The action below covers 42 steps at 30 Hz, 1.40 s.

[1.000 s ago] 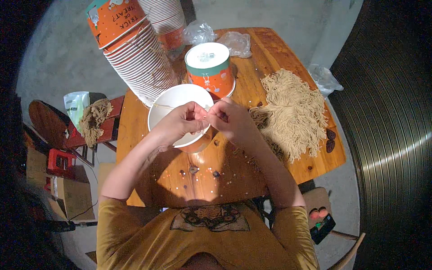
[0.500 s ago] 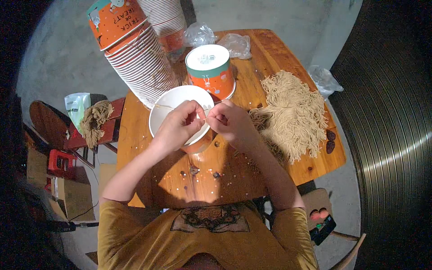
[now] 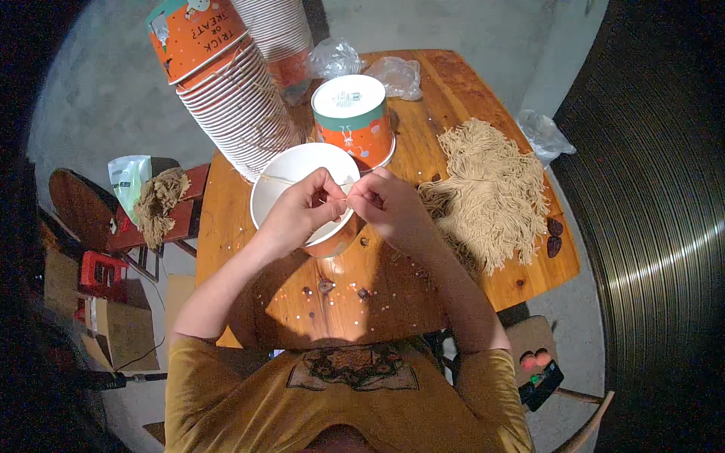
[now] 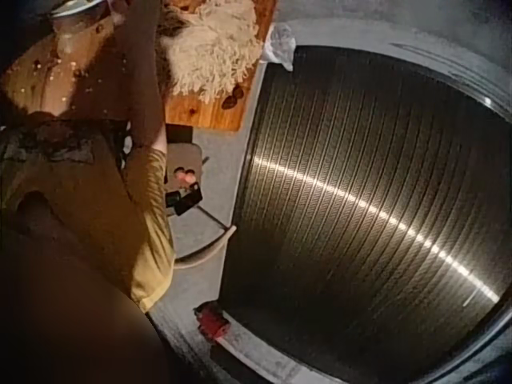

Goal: Threading and tying rope handles onto decorative paper buckets.

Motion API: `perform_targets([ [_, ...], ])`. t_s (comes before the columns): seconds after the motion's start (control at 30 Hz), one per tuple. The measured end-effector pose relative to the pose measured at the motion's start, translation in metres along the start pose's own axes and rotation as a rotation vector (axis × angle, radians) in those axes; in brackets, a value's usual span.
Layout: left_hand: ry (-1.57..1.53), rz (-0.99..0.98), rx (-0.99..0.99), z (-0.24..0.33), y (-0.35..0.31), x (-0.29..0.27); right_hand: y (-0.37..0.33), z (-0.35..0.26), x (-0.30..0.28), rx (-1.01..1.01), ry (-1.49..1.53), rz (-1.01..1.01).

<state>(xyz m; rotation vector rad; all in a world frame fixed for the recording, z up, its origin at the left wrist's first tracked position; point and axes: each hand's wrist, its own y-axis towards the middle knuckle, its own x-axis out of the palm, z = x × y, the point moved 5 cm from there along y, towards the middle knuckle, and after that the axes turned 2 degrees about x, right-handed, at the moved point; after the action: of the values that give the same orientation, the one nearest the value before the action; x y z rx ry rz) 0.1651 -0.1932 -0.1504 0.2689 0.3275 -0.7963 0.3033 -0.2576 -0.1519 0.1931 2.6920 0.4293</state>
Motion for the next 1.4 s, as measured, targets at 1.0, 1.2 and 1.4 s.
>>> perform_targets([
  [1.0, -0.284, 0.067, -0.076, 0.004, 0.0, -0.003, -0.006, -0.011, 0.006, -0.131, -0.209, 0.174],
  [1.2, -0.163, 0.073, -0.006, 0.005, 0.0, -0.005, -0.006, -0.015, 0.008, -0.144, -0.054, 0.223],
  [1.4, -0.11, 0.086, 0.012, 0.007, 0.0, -0.005, -0.006, -0.014, 0.008, -0.211, -0.185, 0.186],
])
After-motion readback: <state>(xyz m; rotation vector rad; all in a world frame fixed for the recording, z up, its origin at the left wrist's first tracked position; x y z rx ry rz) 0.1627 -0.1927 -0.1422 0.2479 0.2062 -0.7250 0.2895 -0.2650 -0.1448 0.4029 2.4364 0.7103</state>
